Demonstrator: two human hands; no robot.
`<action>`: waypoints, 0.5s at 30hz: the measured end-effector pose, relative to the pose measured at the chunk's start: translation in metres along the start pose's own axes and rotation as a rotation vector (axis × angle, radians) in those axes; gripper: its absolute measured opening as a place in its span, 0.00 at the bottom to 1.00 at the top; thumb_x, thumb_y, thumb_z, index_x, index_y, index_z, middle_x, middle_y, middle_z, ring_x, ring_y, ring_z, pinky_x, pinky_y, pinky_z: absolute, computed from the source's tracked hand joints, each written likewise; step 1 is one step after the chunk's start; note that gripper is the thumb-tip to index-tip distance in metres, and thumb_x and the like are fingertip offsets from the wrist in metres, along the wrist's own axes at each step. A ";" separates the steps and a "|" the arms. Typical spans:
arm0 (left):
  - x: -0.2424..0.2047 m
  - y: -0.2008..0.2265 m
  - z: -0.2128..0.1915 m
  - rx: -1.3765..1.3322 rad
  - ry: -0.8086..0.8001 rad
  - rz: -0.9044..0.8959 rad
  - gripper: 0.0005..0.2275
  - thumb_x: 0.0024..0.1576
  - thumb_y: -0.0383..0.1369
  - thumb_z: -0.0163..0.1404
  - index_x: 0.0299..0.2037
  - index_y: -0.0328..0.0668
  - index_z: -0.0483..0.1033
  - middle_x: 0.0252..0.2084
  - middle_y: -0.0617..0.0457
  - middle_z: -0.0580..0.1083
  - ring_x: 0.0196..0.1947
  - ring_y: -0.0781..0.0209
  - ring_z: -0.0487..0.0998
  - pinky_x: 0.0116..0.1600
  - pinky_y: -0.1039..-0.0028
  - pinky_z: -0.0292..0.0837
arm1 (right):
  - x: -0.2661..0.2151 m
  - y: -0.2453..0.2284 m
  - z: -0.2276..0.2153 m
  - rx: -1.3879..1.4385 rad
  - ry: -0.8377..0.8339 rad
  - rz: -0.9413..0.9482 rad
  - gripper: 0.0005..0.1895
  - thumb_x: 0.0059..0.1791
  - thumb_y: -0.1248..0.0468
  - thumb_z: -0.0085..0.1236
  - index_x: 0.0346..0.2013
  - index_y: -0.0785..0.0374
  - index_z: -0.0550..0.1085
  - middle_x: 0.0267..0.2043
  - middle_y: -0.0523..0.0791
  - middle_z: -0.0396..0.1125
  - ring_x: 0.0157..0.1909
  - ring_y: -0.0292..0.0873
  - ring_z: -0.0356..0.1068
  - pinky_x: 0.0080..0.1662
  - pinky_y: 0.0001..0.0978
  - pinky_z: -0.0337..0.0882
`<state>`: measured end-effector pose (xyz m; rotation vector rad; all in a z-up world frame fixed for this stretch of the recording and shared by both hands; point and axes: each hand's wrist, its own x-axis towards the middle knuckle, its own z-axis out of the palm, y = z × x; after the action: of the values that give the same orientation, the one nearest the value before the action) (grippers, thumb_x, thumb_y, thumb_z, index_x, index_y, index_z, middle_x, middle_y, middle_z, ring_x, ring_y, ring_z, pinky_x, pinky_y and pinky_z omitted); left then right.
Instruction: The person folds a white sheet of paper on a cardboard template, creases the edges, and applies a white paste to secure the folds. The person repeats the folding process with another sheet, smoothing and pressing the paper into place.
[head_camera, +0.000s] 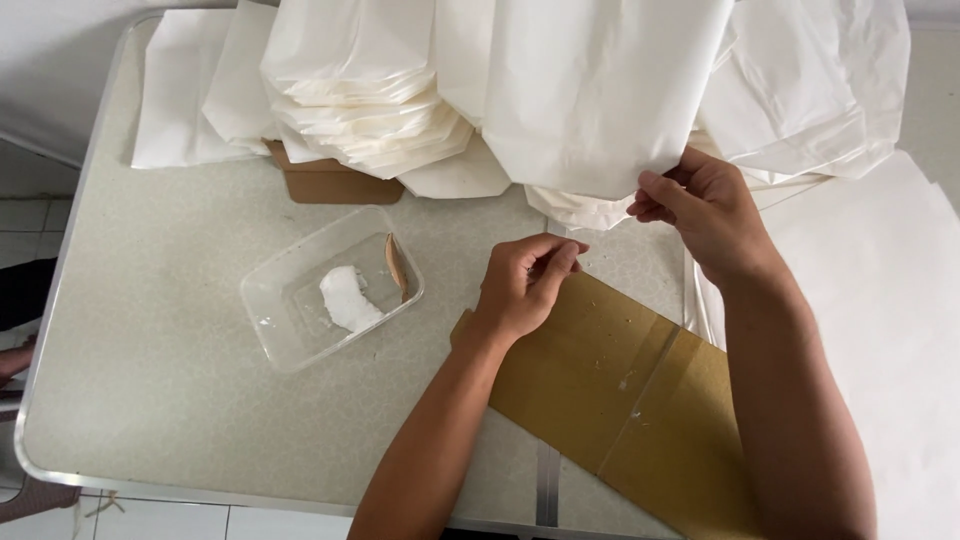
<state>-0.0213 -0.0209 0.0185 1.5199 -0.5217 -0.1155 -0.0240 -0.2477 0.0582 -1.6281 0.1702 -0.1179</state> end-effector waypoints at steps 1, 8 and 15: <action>0.000 0.002 0.000 -0.003 -0.001 0.001 0.08 0.63 0.31 0.51 0.36 0.35 0.82 0.26 0.47 0.78 0.27 0.66 0.78 0.32 0.77 0.75 | -0.003 -0.010 0.006 -0.002 0.002 0.000 0.09 0.56 0.72 0.51 0.49 0.77 0.70 0.37 0.54 0.69 0.37 0.46 0.75 0.45 0.38 0.80; -0.001 -0.002 0.005 0.159 -0.006 0.052 0.05 0.59 0.30 0.56 0.37 0.35 0.81 0.26 0.46 0.77 0.26 0.59 0.80 0.29 0.72 0.79 | -0.007 -0.021 0.011 0.256 -0.008 -0.088 0.16 0.56 0.68 0.50 0.58 0.67 0.66 0.61 0.51 0.68 0.54 0.42 0.75 0.53 0.26 0.77; -0.001 -0.008 0.000 0.181 -0.034 0.043 0.13 0.60 0.36 0.55 0.25 0.38 0.76 0.18 0.51 0.70 0.17 0.69 0.68 0.20 0.79 0.64 | -0.009 -0.007 0.031 -0.056 -0.083 -0.242 0.16 0.52 0.65 0.66 0.22 0.66 0.73 0.28 0.51 0.71 0.29 0.39 0.70 0.32 0.25 0.69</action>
<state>-0.0207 -0.0212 0.0104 1.6838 -0.6046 -0.0620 -0.0268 -0.2152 0.0631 -1.7024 -0.0890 -0.2316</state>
